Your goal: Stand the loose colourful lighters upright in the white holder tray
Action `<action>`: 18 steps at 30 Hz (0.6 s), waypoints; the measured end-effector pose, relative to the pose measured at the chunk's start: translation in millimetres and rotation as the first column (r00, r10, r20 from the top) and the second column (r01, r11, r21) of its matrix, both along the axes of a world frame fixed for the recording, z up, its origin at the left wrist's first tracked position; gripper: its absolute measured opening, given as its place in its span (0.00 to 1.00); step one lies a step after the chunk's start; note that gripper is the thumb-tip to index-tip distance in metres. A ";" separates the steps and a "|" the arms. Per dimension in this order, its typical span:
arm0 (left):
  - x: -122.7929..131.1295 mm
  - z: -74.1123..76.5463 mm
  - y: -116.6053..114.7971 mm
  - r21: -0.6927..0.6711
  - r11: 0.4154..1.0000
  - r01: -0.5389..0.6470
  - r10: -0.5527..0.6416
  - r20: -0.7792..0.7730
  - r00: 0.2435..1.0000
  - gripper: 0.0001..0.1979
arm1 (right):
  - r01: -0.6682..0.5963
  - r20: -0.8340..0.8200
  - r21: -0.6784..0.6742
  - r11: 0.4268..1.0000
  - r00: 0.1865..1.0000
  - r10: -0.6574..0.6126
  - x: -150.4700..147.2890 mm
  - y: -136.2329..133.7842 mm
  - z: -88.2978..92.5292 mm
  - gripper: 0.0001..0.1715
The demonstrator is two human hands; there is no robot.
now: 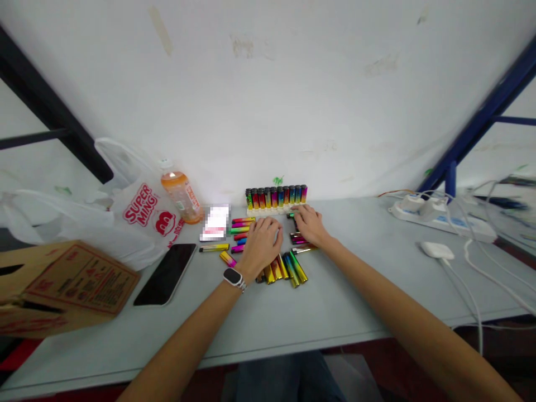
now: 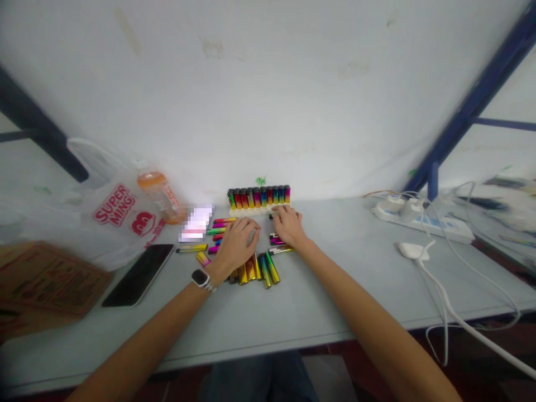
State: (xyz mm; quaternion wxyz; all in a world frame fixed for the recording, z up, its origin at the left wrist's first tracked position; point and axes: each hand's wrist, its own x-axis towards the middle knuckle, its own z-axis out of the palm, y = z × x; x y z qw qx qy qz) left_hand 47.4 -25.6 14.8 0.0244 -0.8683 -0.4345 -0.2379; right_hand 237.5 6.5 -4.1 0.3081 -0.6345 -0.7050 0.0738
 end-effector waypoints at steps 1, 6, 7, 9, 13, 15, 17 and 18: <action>-1.4 0.9 -8.6 -0.016 1.000 0.014 -0.014 0.015 1.000 0.12 | 0.009 -0.011 -0.004 1.000 1.000 -0.009 4.5 -0.5 1.1 0.21; 2.4 -10.7 -42.6 -0.077 0.988 0.134 -0.138 -0.047 0.989 0.25 | 0.047 0.077 -0.066 0.997 0.996 -0.042 17.1 -10.1 -3.0 0.20; 4.7 -14.4 -43.3 -0.080 0.989 0.127 -0.132 -0.055 0.990 0.25 | 0.038 0.083 -0.075 0.996 0.996 -0.031 16.0 -11.5 -5.5 0.20; 9.2 -19.9 -38.2 -0.074 0.992 0.105 -0.109 -0.052 0.993 0.25 | 0.013 0.086 -0.075 0.997 0.996 -0.007 11.2 -12.2 -10.1 0.21; 13.3 -20.9 -18.2 -0.037 0.998 0.043 -0.045 -0.055 0.997 0.21 | -0.046 0.054 -0.068 0.997 0.997 0.050 3.3 -7.0 -12.5 0.22; 12.5 -17.9 -10.1 -0.037 0.999 0.010 -0.011 -0.027 1.000 0.17 | -0.080 0.052 -0.078 0.994 0.995 0.084 3.7 -2.6 -8.4 0.22; 10.7 -14.1 -4.3 -0.057 0.998 -0.021 0.023 0.033 0.999 0.13 | -0.096 0.096 -0.096 0.991 0.990 0.105 6.1 3.4 -0.6 0.22; 9.6 -12.4 -2.0 -0.070 0.997 -0.034 0.038 0.068 0.997 0.12 | -0.102 0.136 -0.115 0.988 0.984 0.117 7.5 7.2 4.5 0.22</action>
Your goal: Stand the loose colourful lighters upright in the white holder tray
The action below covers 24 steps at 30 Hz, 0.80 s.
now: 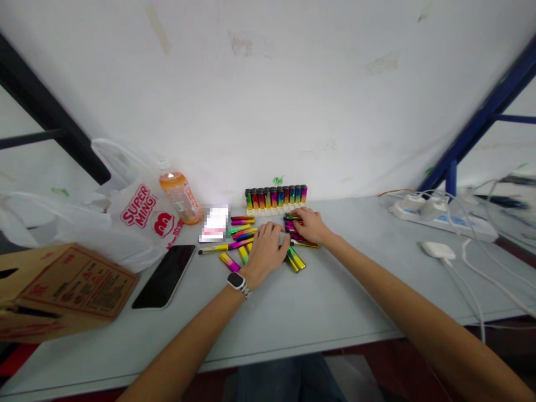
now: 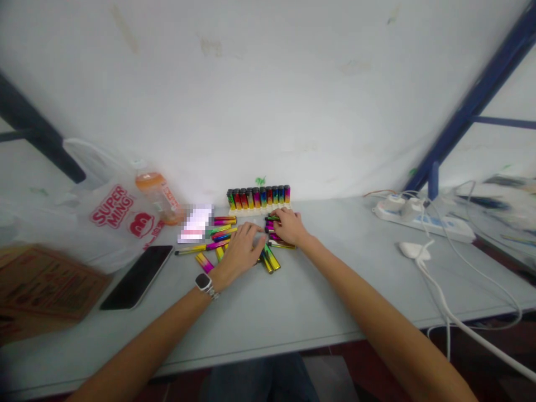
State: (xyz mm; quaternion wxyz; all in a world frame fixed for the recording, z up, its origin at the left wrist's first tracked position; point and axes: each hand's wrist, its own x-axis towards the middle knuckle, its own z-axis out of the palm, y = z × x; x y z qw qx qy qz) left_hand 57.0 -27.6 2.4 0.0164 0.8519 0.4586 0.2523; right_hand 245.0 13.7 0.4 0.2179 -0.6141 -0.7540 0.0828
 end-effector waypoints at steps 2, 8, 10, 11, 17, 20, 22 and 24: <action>-2.3 2.7 3.4 -0.017 1.000 -0.015 0.016 0.068 0.998 0.09 | -0.026 0.105 -0.054 0.998 0.994 0.031 1.8 9.6 11.7 0.23; -8.7 3.6 4.5 -0.021 1.000 0.008 -0.004 0.196 0.981 0.05 | -0.065 0.285 -0.214 0.975 0.950 0.126 -2.5 40.5 39.2 0.24; -10.2 2.8 4.0 -0.014 1.000 0.025 -0.021 0.215 0.976 0.05 | -0.073 0.294 -0.239 0.968 0.945 0.144 -4.5 46.3 41.4 0.21; -10.8 2.4 4.2 -0.010 0.999 0.032 -0.029 0.224 0.974 0.05 | -0.077 0.299 -0.242 0.967 0.942 0.150 -5.4 48.3 41.8 0.20; -12.5 -0.4 8.2 0.007 0.998 0.062 -0.062 0.258 0.964 0.06 | -0.084 0.351 -0.305 0.949 0.916 0.194 -11.4 55.8 46.9 0.16; -13.5 -0.6 8.2 0.017 0.998 0.061 -0.063 0.269 0.961 0.06 | -0.132 0.367 -0.278 0.952 0.901 0.232 -12.3 57.5 48.5 0.12; -14.4 0.0 7.9 0.020 0.998 0.060 -0.063 0.278 0.958 0.06 | -0.205 0.340 -0.165 0.965 0.906 0.251 -11.0 56.7 45.9 0.10; -15.5 0.8 7.9 0.019 0.998 0.056 -0.060 0.295 0.954 0.05 | -0.265 0.227 -0.005 0.964 0.939 0.259 -10.1 53.2 40.5 0.09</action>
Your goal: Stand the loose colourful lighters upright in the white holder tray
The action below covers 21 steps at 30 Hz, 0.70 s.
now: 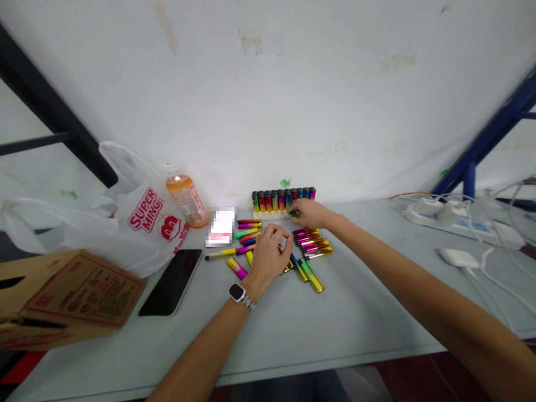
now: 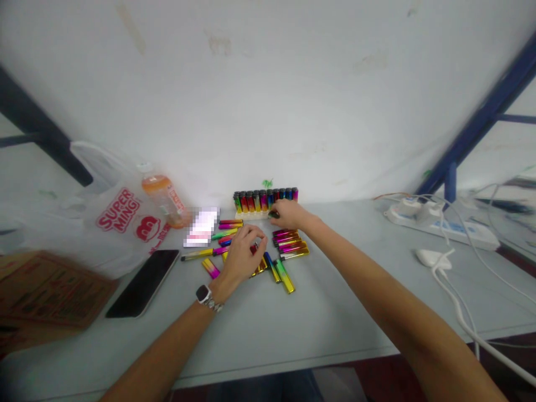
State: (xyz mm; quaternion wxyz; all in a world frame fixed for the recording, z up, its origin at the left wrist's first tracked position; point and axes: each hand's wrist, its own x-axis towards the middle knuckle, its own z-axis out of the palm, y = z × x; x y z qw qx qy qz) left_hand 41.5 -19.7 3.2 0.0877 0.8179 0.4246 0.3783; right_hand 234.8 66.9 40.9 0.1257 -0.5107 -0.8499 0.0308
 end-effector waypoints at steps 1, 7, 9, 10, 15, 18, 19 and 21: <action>-0.5 0.4 0.1 0.000 1.000 -0.003 0.003 0.012 1.000 0.05 | -0.002 -0.127 0.046 0.999 0.992 0.007 -0.7 -3.1 -3.3 0.09; -2.3 2.5 0.0 0.016 1.000 0.004 -0.006 0.105 0.995 0.04 | -0.092 -0.953 -0.121 0.988 0.290 -0.090 -29.4 -39.4 -18.5 0.15; -2.8 3.5 -1.0 0.011 1.000 0.007 -0.008 0.126 0.992 0.04 | -0.157 -0.981 -0.191 0.969 0.065 -0.183 -41.6 -53.8 -20.2 0.19; -3.1 4.0 -1.5 0.007 1.000 0.006 -0.007 0.134 0.991 0.05 | -0.183 -0.975 -0.220 0.958 -0.003 -0.224 -46.2 -60.4 -20.7 0.20; -4.4 4.2 -1.8 -0.018 1.000 0.004 -0.001 0.167 0.986 0.06 | -0.331 -0.897 -0.374 0.866 -0.110 -0.429 -52.6 -81.0 -23.6 0.25; -4.6 2.2 -0.7 -0.033 0.999 -0.006 0.012 0.174 0.985 0.07 | -0.298 -0.864 -0.444 0.845 -0.109 -0.492 -52.8 -83.7 -26.6 0.30; -4.6 1.5 -0.4 -0.036 0.999 -0.007 0.013 0.175 0.984 0.07 | -0.248 -0.863 -0.455 0.855 -0.115 -0.492 -53.6 -83.7 -27.4 0.31; -4.6 0.3 0.0 -0.041 0.999 -0.002 0.009 0.174 0.985 0.08 | -0.142 -0.869 -0.463 0.875 -0.123 -0.480 -55.6 -83.3 -28.3 0.31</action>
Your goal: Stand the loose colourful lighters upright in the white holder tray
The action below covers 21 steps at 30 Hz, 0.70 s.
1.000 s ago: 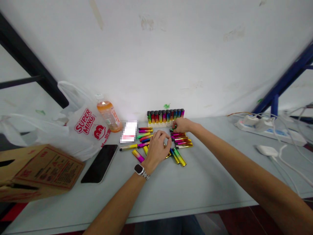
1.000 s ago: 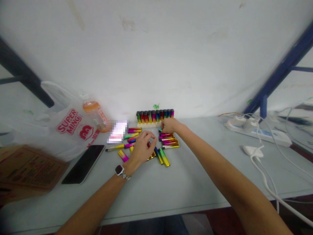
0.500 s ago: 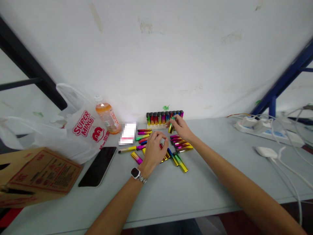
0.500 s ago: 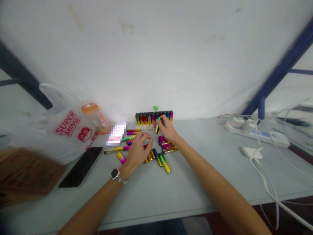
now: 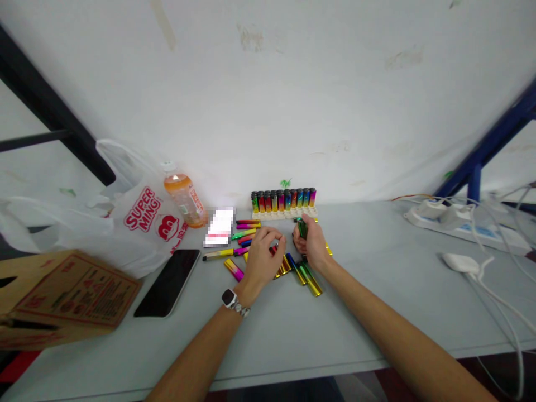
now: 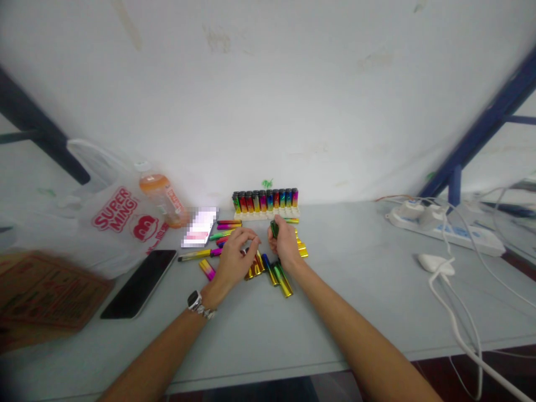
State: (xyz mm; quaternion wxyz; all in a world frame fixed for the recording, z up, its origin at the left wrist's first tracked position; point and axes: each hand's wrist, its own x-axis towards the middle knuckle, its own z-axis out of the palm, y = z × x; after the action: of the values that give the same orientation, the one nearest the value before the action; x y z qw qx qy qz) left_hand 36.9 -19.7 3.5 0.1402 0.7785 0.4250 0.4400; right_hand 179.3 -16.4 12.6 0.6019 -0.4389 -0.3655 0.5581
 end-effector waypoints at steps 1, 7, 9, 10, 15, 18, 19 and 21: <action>0.0 -0.3 0.0 -0.003 1.000 0.003 -0.003 -0.001 1.000 0.08 | 0.037 0.022 0.004 0.999 0.999 -0.037 -0.9 0.1 0.0 0.30; 1.1 0.1 -0.6 -0.003 1.000 0.016 -0.016 -0.004 1.000 0.08 | 0.081 0.110 0.046 0.996 0.990 -0.086 -0.7 -0.6 0.1 0.25; 1.5 0.6 -0.8 0.000 1.000 0.015 -0.015 -0.001 1.000 0.08 | 0.082 0.122 0.042 0.996 0.989 -0.086 -0.3 -0.5 -1.1 0.25; 1.5 0.8 -0.9 0.000 1.000 0.013 -0.013 0.001 1.000 0.08 | 0.082 0.127 0.039 0.996 0.988 -0.087 -0.4 -0.4 -1.6 0.25; 1.0 1.2 -1.9 -0.011 1.000 0.011 -0.011 0.003 1.000 0.09 | 0.035 0.067 0.032 0.999 0.997 -0.037 -1.1 -2.4 -1.9 0.30; 0.7 0.9 -2.3 -0.007 1.000 0.007 -0.007 0.004 1.000 0.09 | -0.085 -0.037 0.027 0.996 0.996 0.086 0.5 -4.6 -0.4 0.36; 0.6 0.8 -2.3 -0.005 1.000 0.007 -0.007 0.004 1.000 0.09 | -0.110 -0.058 0.027 0.994 0.992 0.111 1.2 -5.1 0.2 0.37; 0.6 0.8 -2.1 -0.004 1.000 0.005 -0.005 -0.001 1.000 0.09 | -0.120 -0.075 0.028 0.992 0.990 0.122 2.0 -5.8 1.0 0.39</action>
State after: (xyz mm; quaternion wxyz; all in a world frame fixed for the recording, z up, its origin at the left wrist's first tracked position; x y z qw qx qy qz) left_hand 37.5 -21.9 4.4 0.1426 0.7795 0.4239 0.4386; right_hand 181.3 -22.2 13.7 0.5855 -0.3871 -0.3747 0.6058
